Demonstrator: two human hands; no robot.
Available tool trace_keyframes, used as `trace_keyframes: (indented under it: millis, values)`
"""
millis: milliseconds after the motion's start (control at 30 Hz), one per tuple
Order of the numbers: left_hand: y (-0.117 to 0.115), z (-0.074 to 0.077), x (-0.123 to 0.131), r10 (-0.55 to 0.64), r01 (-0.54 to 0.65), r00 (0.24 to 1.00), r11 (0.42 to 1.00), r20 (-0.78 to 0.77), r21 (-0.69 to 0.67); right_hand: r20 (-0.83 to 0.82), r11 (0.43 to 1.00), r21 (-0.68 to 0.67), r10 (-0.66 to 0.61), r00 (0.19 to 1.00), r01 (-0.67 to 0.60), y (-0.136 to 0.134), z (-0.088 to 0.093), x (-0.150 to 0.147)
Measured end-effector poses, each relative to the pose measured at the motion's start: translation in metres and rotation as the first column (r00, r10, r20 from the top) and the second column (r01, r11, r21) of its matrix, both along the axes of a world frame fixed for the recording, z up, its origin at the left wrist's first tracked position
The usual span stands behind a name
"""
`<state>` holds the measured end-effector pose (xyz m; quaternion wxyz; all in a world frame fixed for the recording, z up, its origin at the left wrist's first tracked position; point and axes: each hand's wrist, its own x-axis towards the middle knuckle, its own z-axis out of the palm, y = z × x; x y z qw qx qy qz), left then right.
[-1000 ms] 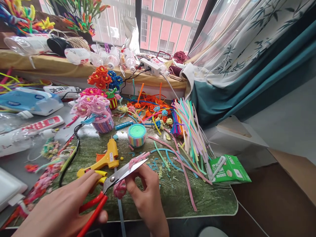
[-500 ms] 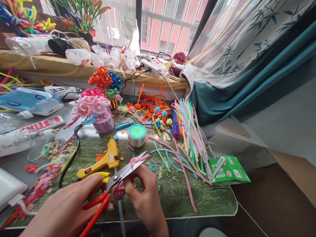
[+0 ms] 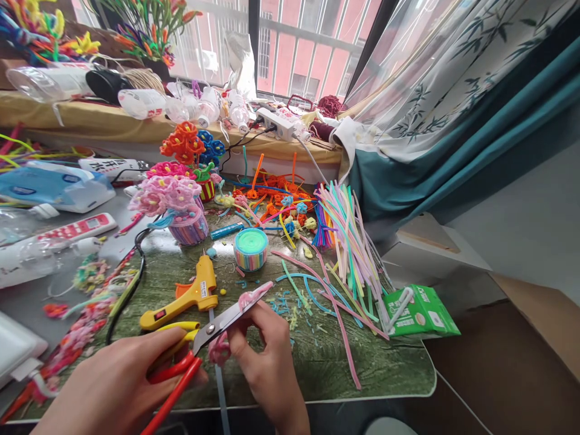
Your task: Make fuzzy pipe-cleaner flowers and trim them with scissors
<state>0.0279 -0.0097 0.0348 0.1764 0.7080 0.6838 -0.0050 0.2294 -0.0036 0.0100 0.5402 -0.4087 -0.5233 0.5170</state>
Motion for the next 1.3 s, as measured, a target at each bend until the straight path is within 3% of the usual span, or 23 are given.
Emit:
trace_keyframes:
  millis: [300,667,833,1300]
  values:
    - [0.0,0.0,0.001,-0.027,0.024,0.995,0.999,-0.093,-0.029,-0.034,0.999,-0.03,0.014,0.999,-0.016,0.0,-0.004,-0.002]
    - [0.001,0.003,0.006,-0.016,0.015,0.998,1.0,0.06,0.007,0.087,0.999,0.037,-0.023,0.996,0.02,0.001,-0.007,-0.004]
    - [0.003,-0.001,0.002,0.003,0.0,1.0,0.997,0.028,-0.082,0.074,0.998,0.053,-0.019,0.997,0.015,0.0,-0.007,-0.005]
    - [0.005,0.002,0.003,-0.006,0.002,0.999,0.995,-0.04,-0.101,0.099,0.999,0.044,0.008,0.995,-0.013,0.002,-0.009,-0.002]
